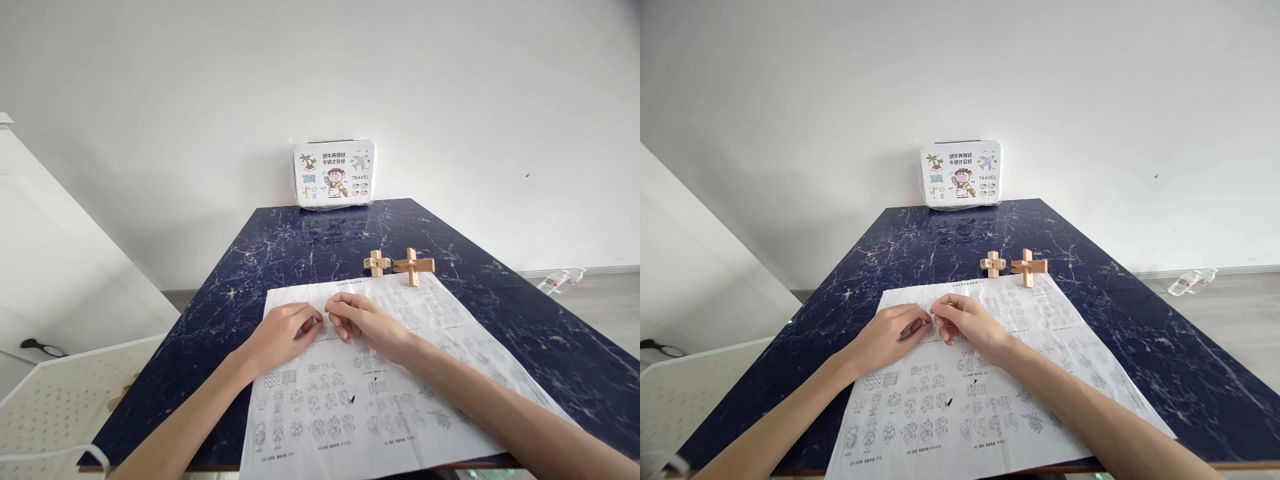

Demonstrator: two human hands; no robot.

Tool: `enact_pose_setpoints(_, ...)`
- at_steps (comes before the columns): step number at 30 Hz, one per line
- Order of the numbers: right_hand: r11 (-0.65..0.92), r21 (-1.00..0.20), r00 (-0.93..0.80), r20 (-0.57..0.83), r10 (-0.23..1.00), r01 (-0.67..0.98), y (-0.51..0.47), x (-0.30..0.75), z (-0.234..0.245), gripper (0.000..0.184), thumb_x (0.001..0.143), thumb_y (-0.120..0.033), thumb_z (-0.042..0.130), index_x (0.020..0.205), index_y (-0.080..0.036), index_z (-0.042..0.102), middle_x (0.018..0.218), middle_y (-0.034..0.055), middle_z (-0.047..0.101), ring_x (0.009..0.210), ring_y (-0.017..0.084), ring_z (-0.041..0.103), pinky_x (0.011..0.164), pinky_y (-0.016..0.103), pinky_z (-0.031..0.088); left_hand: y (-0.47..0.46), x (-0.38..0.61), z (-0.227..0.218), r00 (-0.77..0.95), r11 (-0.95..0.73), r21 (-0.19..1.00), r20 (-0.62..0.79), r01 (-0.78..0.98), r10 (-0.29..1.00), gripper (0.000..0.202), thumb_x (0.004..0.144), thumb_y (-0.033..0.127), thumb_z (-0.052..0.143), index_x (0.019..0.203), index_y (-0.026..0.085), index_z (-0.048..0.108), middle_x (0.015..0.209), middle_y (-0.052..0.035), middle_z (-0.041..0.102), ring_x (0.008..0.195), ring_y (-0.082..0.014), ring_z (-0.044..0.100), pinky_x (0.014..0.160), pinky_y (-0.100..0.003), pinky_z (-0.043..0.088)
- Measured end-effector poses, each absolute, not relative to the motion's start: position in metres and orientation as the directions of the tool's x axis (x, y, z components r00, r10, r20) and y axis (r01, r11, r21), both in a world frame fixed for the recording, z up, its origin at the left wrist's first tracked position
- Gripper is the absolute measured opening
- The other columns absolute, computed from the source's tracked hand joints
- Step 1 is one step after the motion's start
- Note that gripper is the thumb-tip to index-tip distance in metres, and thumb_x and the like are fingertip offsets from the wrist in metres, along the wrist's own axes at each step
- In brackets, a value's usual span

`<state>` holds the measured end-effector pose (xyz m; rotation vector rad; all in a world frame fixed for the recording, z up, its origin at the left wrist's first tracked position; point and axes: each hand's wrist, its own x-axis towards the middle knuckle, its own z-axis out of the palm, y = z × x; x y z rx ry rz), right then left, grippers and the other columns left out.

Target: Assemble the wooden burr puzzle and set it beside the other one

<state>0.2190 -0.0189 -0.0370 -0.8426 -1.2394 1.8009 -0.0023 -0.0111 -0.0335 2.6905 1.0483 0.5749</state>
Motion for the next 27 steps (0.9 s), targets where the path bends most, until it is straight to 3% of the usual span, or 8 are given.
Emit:
enact_pose_setpoints(19, -0.283, -0.901, -0.455, -0.111, 0.883, -0.329, -0.018, 0.219, -0.036, 0.046, 0.084, -0.061, 0.081, 0.086, -0.017, 0.065, 0.07, -0.0036, 0.053, 0.056, 0.01, 0.046, 0.053, 0.027, 0.036, -0.012, -0.002, -0.033, 0.669, -0.723, 0.328, 0.278, 0.608, 0.689, 0.014, 0.105, 0.025, 0.054, 0.101, 0.019, 0.066, 0.083, -0.0008, 0.067, 0.072, -0.0163, 0.063, 0.066, -0.028, 0.048)
enact_pose_setpoints(27, -0.322, -0.78, -0.39, -0.109, 0.914, -0.537, -0.007, 0.225, -0.046, 0.042, 0.083, -0.058, 0.082, 0.085, -0.02, 0.064, 0.07, -0.0047, 0.048, 0.054, 0.009, 0.036, 0.051, 0.027, 0.031, -0.011, -0.003, -0.032, 0.678, -0.725, 0.337, 0.267, 0.6, 0.685, 0.015, 0.106, 0.026, 0.055, 0.104, 0.019, 0.068, 0.084, -0.0013, 0.068, 0.072, -0.0159, 0.063, 0.068, -0.029, 0.049)
